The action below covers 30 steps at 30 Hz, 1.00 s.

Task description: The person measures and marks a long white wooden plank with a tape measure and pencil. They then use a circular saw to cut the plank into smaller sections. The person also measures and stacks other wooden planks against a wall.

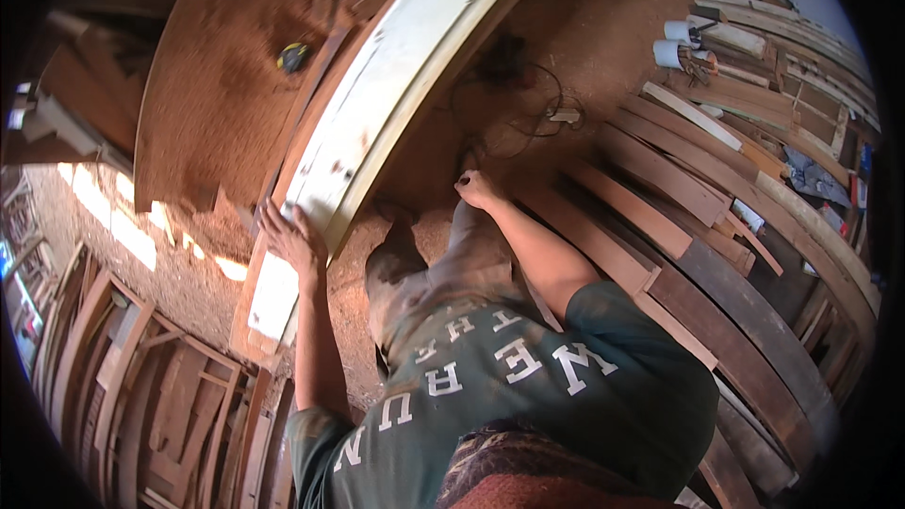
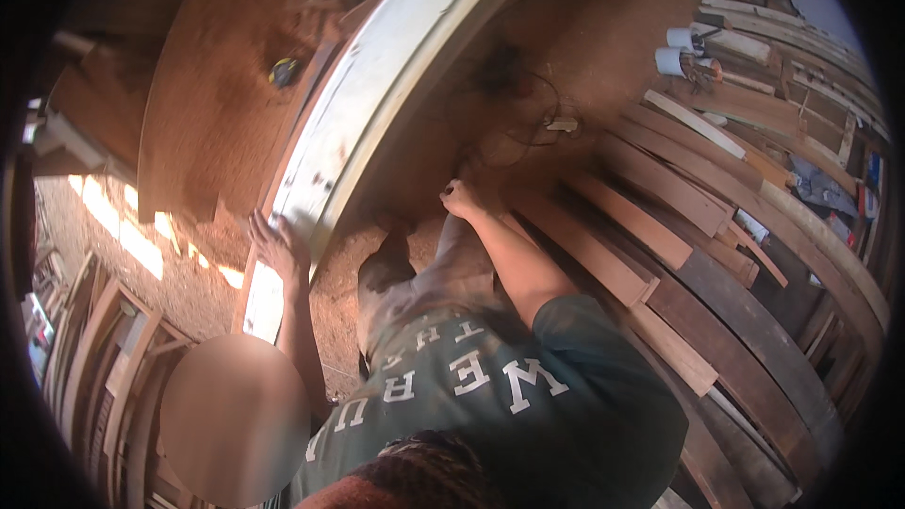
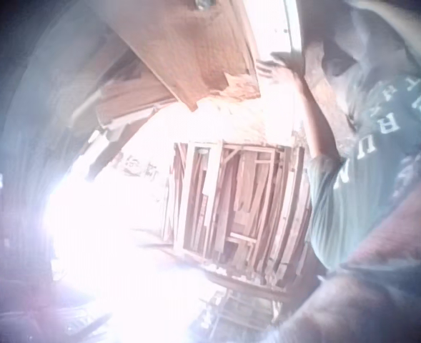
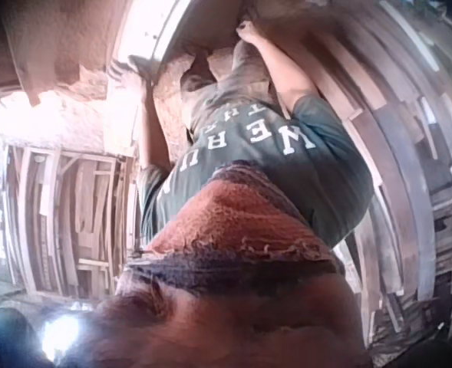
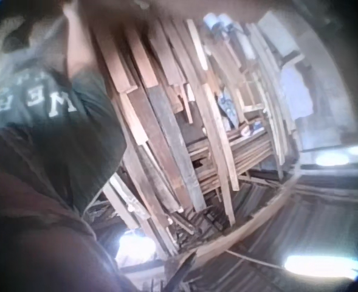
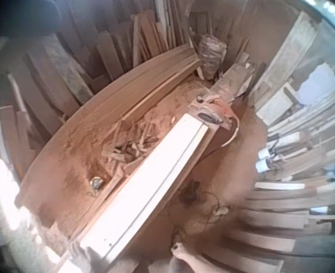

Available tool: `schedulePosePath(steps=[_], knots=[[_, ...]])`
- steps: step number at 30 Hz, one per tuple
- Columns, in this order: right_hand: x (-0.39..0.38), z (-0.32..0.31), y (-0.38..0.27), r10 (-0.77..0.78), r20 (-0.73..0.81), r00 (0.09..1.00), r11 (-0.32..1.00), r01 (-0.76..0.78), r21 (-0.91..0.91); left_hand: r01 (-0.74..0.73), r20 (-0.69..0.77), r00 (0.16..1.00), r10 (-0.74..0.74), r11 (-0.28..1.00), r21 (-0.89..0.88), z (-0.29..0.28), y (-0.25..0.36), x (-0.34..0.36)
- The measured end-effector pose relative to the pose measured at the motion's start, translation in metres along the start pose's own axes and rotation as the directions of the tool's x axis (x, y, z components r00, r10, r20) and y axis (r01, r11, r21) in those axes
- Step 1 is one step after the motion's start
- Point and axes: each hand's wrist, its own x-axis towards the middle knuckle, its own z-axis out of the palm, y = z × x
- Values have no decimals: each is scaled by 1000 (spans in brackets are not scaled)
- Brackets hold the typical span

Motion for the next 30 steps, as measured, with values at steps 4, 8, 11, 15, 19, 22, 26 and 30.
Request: schedulePosePath(steps=[4,8,11,15,19,22,26,30], knots=[[98,-48,64,104,-52,993,994,-105,-28,78,-153,987,-49,979,188,39,-3,6],[224,-57,113,163,-91,982,985,-168,-42,25,-182,983,9,983,184,28,18,8],[314,-54,140,55,-101,993,988,-69,-135,18,-190,982,9,990,138,30,26,15],[408,-60,184,-60,-91,994,955,31,-295,43,-180,982,-61,994,-101,43,6,12],[461,-74,220,-88,-98,991,917,43,-397,32,-181,980,-78,969,-245,49,24,10],[471,-74,234,-95,-113,989,898,37,-438,24,-198,977,-73,970,-241,48,18,12],[462,-91,228,-175,-139,975,863,84,-499,37,-228,972,-56,996,-84,41,13,4],[442,-119,233,-380,-231,896,771,169,-614,8,-191,982,1,999,50,41,13,20]])
